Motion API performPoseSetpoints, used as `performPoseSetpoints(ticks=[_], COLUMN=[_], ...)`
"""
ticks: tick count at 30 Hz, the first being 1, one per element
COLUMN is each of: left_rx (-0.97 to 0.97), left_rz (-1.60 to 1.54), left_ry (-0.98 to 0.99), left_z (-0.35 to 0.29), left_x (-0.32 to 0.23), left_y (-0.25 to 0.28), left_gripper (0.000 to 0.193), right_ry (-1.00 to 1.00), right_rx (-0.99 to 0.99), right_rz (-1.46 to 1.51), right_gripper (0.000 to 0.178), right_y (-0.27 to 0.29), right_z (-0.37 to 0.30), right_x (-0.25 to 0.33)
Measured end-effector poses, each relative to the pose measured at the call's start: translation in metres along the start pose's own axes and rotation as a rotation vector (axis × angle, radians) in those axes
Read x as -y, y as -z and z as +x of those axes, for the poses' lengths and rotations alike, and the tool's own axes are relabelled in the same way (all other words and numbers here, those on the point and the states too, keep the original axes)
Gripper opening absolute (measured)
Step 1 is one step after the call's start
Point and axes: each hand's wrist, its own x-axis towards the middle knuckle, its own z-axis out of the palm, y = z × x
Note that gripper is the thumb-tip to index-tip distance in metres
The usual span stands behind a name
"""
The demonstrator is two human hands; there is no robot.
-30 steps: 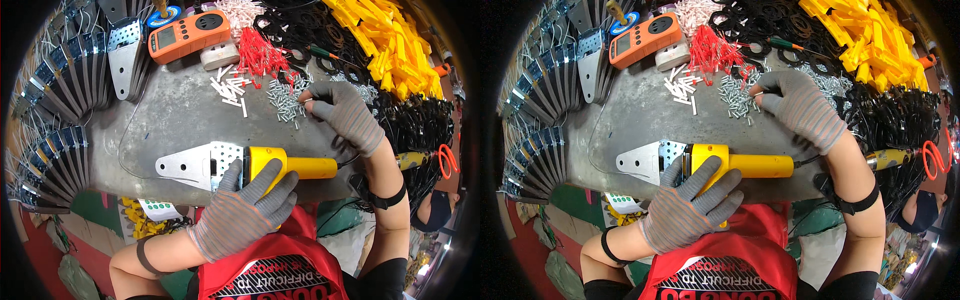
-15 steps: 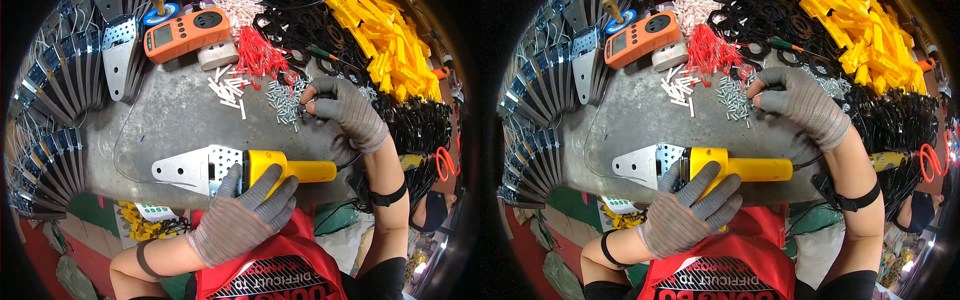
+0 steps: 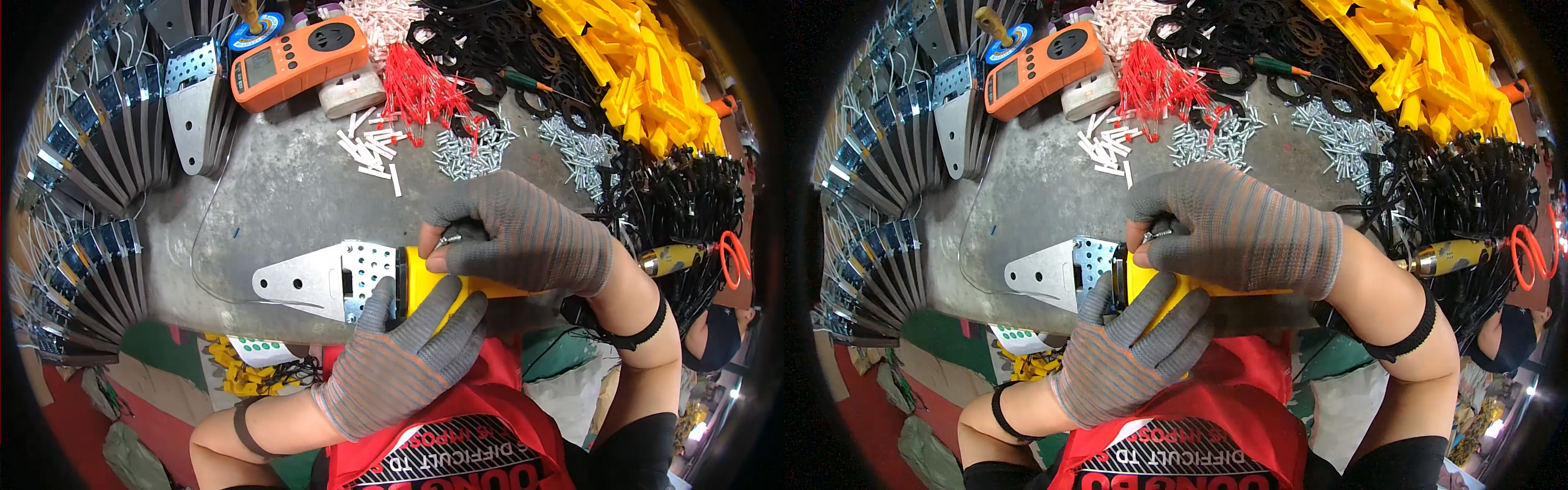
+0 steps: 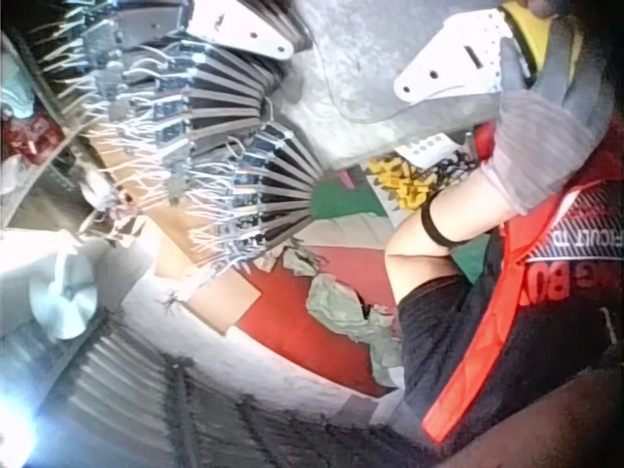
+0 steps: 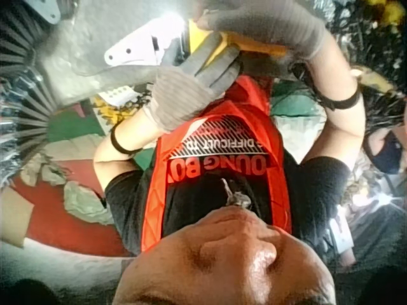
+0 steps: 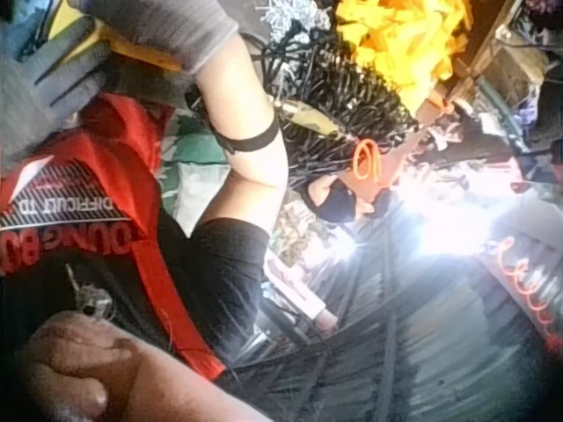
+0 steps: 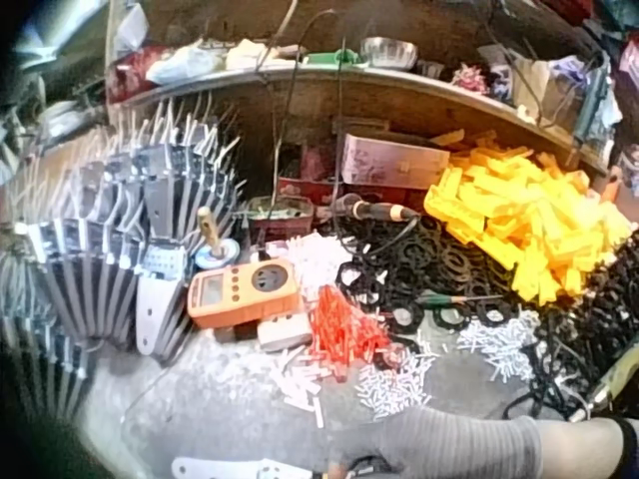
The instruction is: Assembling a handheld industrial tool or electronic hardware component involving filing, soldering, and screw fastening.
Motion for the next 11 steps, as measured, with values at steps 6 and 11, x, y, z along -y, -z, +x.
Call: performPoseSetpoints(ticks=[6,11], left_rx=[-0.033,-0.041], left_rz=[0.033,0.012], left_ry=[-0.01,-0.01], left_z=[0.0,-0.002], left_x=[0.0,0.001], left_y=[-0.003,-0.004], left_gripper=[0.04,0.046], right_ry=[0.051,-0.034], right_rx=[-0.113,-0.201], right_rz=[0.07,-0.065], right_gripper=[0.025,0.026], right_y=[-0.014,-0.017], right_z=[0.006,0.009], right_x=[-0.019,-0.028])
